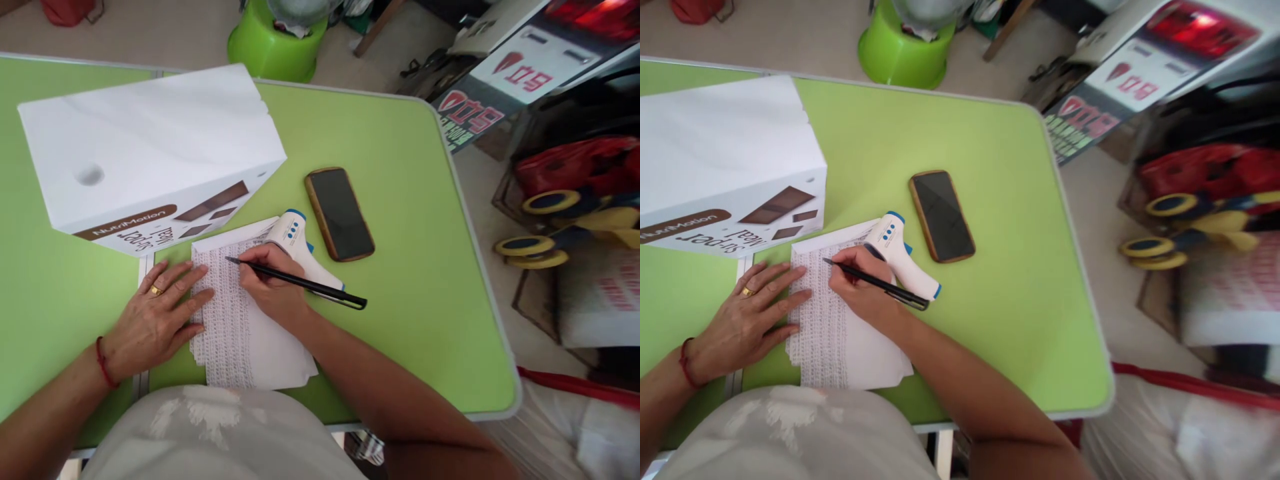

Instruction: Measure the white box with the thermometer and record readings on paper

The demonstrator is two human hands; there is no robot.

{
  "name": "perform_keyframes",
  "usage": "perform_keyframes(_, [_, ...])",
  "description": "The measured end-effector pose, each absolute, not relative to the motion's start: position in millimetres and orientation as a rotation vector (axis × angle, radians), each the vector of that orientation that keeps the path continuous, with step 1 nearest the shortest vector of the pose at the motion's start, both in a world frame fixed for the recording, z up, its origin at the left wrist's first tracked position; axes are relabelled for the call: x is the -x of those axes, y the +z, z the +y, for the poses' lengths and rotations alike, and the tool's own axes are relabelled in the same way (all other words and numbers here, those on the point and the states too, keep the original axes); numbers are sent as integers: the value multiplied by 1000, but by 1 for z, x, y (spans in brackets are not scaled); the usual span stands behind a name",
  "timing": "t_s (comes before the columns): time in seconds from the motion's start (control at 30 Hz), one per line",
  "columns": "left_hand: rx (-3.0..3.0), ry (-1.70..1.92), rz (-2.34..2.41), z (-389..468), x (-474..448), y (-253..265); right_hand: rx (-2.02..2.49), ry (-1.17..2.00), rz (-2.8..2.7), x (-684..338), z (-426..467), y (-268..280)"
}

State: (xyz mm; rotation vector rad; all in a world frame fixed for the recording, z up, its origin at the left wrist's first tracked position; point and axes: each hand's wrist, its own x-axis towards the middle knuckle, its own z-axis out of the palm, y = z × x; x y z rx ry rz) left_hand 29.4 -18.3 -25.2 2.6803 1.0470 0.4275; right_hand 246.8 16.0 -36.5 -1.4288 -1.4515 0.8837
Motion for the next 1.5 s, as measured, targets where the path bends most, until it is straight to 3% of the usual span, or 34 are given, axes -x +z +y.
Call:
perform_keyframes(0.43, [-2668, 439, 1040, -19, -30, -26, 1286, 633, -1688, -246, 18, -44])
perform_keyframes(1.5, [-2672, 451, 1027, -18, -28, -25, 1297, 662, -1756, -247, 18, -43])
